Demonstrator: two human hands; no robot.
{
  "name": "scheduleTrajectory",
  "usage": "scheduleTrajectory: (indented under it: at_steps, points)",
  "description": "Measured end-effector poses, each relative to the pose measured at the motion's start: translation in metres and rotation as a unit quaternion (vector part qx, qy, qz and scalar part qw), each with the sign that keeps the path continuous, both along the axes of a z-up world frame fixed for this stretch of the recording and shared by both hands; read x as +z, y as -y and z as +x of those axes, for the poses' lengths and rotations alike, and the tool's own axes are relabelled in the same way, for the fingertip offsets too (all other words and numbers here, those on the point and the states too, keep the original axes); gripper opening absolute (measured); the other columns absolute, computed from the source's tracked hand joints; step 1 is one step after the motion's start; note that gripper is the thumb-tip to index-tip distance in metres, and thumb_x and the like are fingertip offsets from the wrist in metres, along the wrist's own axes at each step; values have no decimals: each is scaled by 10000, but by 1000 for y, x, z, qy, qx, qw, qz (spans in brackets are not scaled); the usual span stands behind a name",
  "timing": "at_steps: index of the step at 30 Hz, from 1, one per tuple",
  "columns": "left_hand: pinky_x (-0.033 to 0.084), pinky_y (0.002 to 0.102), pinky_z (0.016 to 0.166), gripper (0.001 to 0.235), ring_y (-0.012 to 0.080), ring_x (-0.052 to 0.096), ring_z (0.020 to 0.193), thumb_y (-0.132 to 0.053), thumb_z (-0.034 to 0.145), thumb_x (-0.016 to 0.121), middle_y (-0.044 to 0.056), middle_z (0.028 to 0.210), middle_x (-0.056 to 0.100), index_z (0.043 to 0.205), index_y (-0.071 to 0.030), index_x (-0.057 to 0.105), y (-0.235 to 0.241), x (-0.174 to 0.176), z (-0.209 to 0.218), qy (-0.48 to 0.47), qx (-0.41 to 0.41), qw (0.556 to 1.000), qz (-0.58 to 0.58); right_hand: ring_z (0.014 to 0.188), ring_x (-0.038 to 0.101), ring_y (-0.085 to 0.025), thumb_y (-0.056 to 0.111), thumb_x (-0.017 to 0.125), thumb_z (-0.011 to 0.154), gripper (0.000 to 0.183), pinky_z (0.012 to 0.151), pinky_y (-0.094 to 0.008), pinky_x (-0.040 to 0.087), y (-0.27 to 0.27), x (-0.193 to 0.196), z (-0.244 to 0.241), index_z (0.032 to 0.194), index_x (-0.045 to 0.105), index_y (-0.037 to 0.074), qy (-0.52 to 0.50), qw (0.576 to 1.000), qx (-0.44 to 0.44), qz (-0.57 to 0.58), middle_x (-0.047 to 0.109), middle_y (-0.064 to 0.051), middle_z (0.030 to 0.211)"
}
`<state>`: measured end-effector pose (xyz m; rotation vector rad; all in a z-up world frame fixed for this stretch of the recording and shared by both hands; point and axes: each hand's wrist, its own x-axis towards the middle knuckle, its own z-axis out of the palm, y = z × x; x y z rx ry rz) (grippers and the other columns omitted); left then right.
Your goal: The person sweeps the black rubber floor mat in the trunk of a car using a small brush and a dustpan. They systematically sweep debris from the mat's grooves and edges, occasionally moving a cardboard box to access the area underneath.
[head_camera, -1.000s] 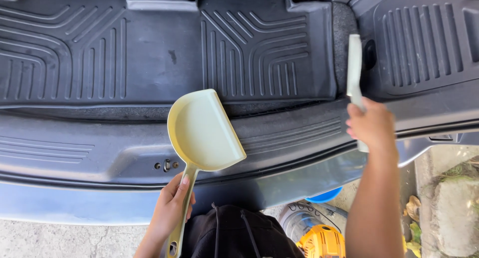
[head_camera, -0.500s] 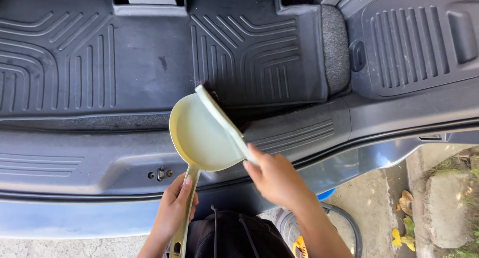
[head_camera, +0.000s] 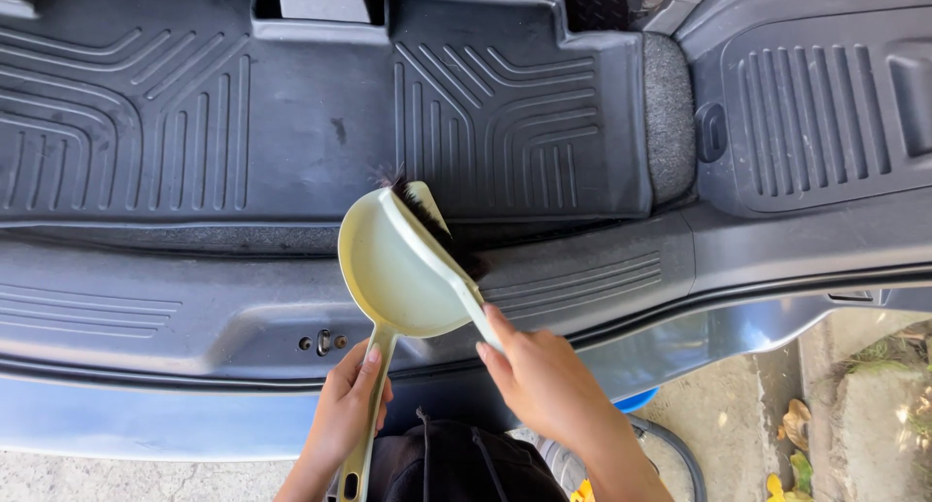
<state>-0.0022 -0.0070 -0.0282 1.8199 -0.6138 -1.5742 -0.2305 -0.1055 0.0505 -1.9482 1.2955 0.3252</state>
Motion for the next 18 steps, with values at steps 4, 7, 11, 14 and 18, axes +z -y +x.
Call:
scheduleTrajectory:
  at_steps: [4,7,11,14,18]
  points:
    - [405,316,390,420,204,502,394,-387,1051,420,99,647,593,1106,-79,699,3,9,-3,9,2,1000,25,707,651,-443,368,448,1060,588,633,-585,452,-15,17,-2,1575,337,107,3,998,65,12,714,-177,744]
    - [409,316,377,409,202,523,384,-352,1051,413,83,629,599,1242,-117,688,-3,6,-3,31,-1,999,19,841,673,-387,423,492,1032,587,742,-431,477,-14,49,-11,1574,418,210,53,989,60,126,729,-194,858]
    - [371,316,379,387,211,486,378,-352,1059,422,99,637,571,1158,-84,683,-5,3,0,3,43,999,4,447,544,-124,433,601,948,591,545,-320,465,8,72,-38,1534,529,413,11,990,-61,124,606,1,488]
    - [375,322,377,400,219,482,385,-347,1054,427,106,643,567,1192,-82,692,-8,6,1,-7,54,999,5,471,645,-123,415,592,936,622,587,-276,556,21,77,-55,1552,513,458,-40,975,-185,114,684,3,579]
    - [385,321,384,402,217,493,390,-349,1055,427,105,637,576,1220,-105,701,-8,7,0,-8,61,998,19,488,595,-201,291,554,977,632,575,-356,589,24,74,-76,1602,471,343,8,951,-293,100,654,-73,667]
